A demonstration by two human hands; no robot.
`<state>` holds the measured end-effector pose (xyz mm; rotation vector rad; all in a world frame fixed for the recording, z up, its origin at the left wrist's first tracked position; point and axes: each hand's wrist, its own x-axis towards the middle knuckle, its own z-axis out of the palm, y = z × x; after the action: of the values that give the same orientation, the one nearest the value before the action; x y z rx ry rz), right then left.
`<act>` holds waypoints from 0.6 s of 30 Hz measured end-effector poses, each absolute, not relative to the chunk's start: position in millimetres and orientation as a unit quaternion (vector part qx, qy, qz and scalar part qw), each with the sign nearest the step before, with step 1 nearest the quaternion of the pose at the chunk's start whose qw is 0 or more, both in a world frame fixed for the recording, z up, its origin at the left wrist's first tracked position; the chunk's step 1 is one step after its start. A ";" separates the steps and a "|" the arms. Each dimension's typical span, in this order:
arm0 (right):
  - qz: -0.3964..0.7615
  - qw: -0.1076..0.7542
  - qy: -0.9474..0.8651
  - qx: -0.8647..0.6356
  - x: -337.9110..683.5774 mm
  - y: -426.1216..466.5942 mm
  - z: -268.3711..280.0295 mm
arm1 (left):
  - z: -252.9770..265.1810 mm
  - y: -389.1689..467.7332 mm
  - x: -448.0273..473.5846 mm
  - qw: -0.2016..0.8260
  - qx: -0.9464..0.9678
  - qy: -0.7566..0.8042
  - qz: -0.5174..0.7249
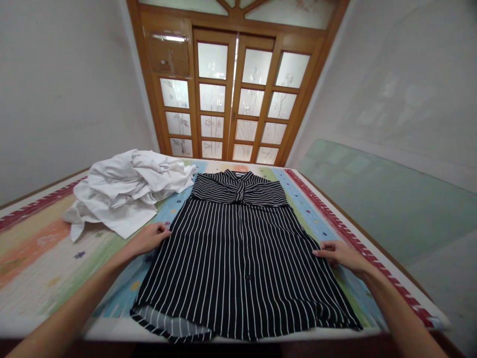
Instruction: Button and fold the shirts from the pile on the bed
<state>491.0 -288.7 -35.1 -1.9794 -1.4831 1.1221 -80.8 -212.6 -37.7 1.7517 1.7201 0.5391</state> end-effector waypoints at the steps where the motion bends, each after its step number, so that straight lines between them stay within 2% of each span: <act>1: 0.403 0.229 -0.532 -0.709 490.7 -289.7 -35.3 | -37.4 -213.2 -80.0 0.318 0.650 0.651 0.230; 6: 0.407 0.288 -0.514 -0.698 488.4 -295.7 -36.5 | -37.0 -219.3 -74.1 0.423 0.578 0.625 0.310; 10: 0.425 0.296 -0.498 -0.696 486.3 -299.0 -37.3 | -41.6 -222.2 -73.0 0.415 0.583 0.630 0.302; 13: 0.442 0.291 -0.489 -0.693 486.0 -302.9 -36.5 | -45.1 -224.5 -76.2 0.344 0.632 0.639 0.271; 18: 0.476 0.235 -0.490 -0.692 486.2 -314.8 -32.0 | -39.4 -240.0 -74.2 0.142 0.727 0.642 0.197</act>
<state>486.2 -314.8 -32.0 -1.8980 -1.3440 1.3074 -74.2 -240.0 -39.4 2.0977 1.8526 0.5687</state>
